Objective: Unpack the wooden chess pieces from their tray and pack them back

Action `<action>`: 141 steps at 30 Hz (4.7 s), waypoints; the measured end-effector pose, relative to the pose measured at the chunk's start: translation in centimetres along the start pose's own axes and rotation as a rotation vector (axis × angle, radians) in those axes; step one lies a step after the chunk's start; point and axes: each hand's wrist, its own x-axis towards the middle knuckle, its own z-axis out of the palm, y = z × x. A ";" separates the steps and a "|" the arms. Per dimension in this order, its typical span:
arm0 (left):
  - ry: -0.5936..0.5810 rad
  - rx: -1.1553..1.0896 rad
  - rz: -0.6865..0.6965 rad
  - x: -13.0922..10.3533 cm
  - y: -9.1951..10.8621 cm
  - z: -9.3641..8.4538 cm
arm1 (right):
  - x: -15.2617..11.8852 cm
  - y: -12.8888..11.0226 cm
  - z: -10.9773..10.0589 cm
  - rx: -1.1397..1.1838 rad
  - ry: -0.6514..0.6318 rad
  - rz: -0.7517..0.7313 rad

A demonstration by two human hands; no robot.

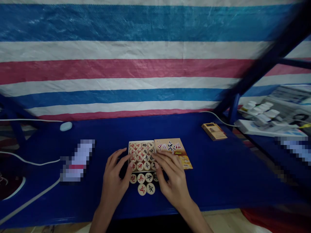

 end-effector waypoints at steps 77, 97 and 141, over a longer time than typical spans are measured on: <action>-0.060 -0.363 0.056 -2.2 3.5 -1.2 | -2.2 -2.2 -0.3 0.287 0.053 0.014; -0.051 -0.393 0.004 -2.1 3.1 -1.5 | -1.5 -1.9 -0.2 0.321 -0.020 0.036; -0.032 -0.013 0.070 2.0 1.1 1.0 | 1.9 0.3 1.5 -0.030 -0.122 -0.004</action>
